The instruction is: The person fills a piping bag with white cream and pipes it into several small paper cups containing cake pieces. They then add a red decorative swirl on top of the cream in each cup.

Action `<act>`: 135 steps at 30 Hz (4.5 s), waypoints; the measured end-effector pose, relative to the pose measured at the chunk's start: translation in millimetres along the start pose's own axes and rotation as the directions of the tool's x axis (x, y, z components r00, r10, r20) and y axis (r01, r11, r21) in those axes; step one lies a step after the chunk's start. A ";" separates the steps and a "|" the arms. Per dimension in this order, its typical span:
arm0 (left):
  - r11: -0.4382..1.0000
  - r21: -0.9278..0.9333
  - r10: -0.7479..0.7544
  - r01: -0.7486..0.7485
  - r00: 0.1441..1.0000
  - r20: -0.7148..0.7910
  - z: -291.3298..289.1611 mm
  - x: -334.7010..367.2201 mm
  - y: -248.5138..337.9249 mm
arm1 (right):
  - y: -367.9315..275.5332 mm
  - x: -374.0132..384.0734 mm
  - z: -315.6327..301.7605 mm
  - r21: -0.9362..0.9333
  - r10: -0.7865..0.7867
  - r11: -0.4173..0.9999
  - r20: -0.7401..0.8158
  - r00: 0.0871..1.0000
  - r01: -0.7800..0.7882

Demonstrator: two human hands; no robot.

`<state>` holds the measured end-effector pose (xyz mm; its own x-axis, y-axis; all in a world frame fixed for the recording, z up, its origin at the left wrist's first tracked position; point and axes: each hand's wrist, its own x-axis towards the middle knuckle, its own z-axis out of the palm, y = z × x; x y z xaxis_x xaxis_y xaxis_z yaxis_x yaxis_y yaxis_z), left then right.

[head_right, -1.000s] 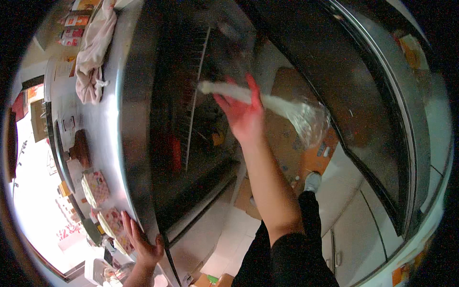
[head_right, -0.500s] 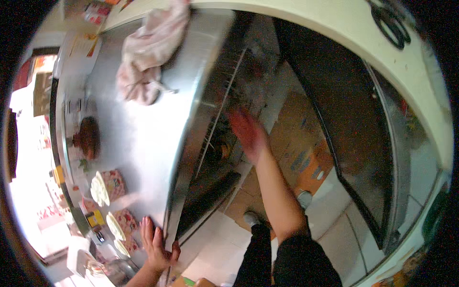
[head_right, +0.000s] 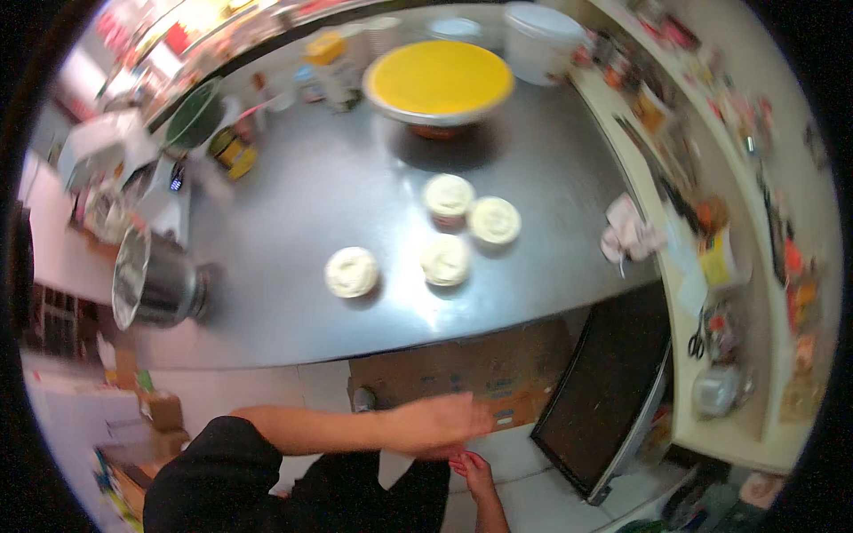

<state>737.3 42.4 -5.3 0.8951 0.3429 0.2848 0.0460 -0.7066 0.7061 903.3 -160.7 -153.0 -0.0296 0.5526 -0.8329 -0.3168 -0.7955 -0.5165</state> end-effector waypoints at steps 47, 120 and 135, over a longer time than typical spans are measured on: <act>0.671 0.425 0.456 0.607 0.113 -0.883 -712.9 -642.5 -18.9 | -318.2 -154.0 901.0 -0.418 -0.661 -0.150 0.717 0.223 0.896; 0.301 0.525 0.074 0.796 0.529 -0.845 -779.4 -536.2 12.4 | -328.3 -54.5 1038.9 -0.923 -0.712 -0.204 0.370 0.597 0.327; 0.828 -0.467 -0.560 0.310 0.454 -0.693 -345.6 -597.4 -4.8 | -327.6 -3.3 1017.9 -0.742 -0.695 -0.024 0.494 0.523 0.670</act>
<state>49.1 54.8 45.2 0.0737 0.9804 0.1828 0.1088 -0.1901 0.9757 42.1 351.1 221.0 -0.2638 0.9643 0.0217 0.6916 0.2047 -0.6927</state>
